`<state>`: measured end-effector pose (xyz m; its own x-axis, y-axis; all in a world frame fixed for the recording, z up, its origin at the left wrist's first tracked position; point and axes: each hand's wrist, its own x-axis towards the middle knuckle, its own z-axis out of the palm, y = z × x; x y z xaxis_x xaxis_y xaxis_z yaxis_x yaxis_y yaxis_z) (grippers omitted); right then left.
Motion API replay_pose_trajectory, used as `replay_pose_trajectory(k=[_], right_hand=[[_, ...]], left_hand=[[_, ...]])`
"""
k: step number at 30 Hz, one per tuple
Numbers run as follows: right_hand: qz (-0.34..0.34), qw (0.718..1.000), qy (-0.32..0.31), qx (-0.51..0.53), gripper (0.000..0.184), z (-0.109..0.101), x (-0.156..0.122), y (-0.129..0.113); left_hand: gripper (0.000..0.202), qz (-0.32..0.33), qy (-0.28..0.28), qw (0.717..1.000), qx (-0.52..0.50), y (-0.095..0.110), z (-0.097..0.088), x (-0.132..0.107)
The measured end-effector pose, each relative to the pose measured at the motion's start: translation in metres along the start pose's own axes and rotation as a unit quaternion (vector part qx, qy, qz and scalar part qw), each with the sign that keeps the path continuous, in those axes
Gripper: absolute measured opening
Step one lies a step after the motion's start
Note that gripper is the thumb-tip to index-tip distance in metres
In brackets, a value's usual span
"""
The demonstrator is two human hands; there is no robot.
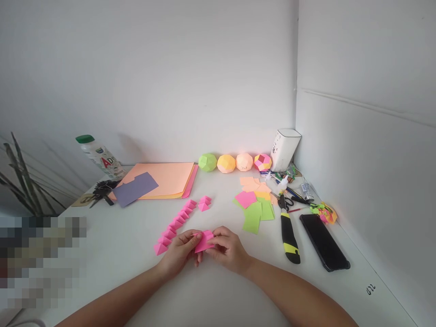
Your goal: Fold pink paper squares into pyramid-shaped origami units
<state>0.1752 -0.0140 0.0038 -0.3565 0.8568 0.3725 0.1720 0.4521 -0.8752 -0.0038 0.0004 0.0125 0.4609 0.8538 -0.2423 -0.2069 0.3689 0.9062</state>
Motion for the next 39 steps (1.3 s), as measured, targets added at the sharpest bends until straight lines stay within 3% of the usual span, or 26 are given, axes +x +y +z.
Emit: replay_pose_trajectory(k=[5, 16, 22, 26, 34, 39], right_hand=[[0.005, 1.000, 0.010, 0.008, 0.019, -0.002, 0.002, -0.002], [0.165, 0.976, -0.006, 0.139, 0.016, -0.005, 0.004, -0.001], [0.162, 0.976, 0.005, 0.143, 0.019, -0.006, 0.003, -0.001], [0.154, 0.982, 0.005, 0.112, 0.016, -0.005, 0.003, 0.000], [0.196, 0.971, 0.016, 0.133, 0.017, -0.005, 0.006, 0.000], [0.220, 0.961, 0.018, 0.165, 0.014, -0.006, 0.007, -0.001]], left_hand=[[0.037, -0.010, -0.002, 0.998, 0.059, 0.003, 0.004, -0.003], [0.036, -0.015, 0.013, 0.997, 0.078, 0.002, 0.009, -0.005], [0.038, -0.015, 0.019, 0.997, 0.070, 0.004, 0.009, -0.004], [0.041, -0.015, -0.006, 0.998, 0.061, 0.010, 0.008, -0.006], [0.032, -0.022, -0.053, 0.996, 0.070, 0.007, 0.000, -0.002], [0.032, -0.029, -0.039, 0.996, 0.070, 0.004, 0.001, -0.001]])
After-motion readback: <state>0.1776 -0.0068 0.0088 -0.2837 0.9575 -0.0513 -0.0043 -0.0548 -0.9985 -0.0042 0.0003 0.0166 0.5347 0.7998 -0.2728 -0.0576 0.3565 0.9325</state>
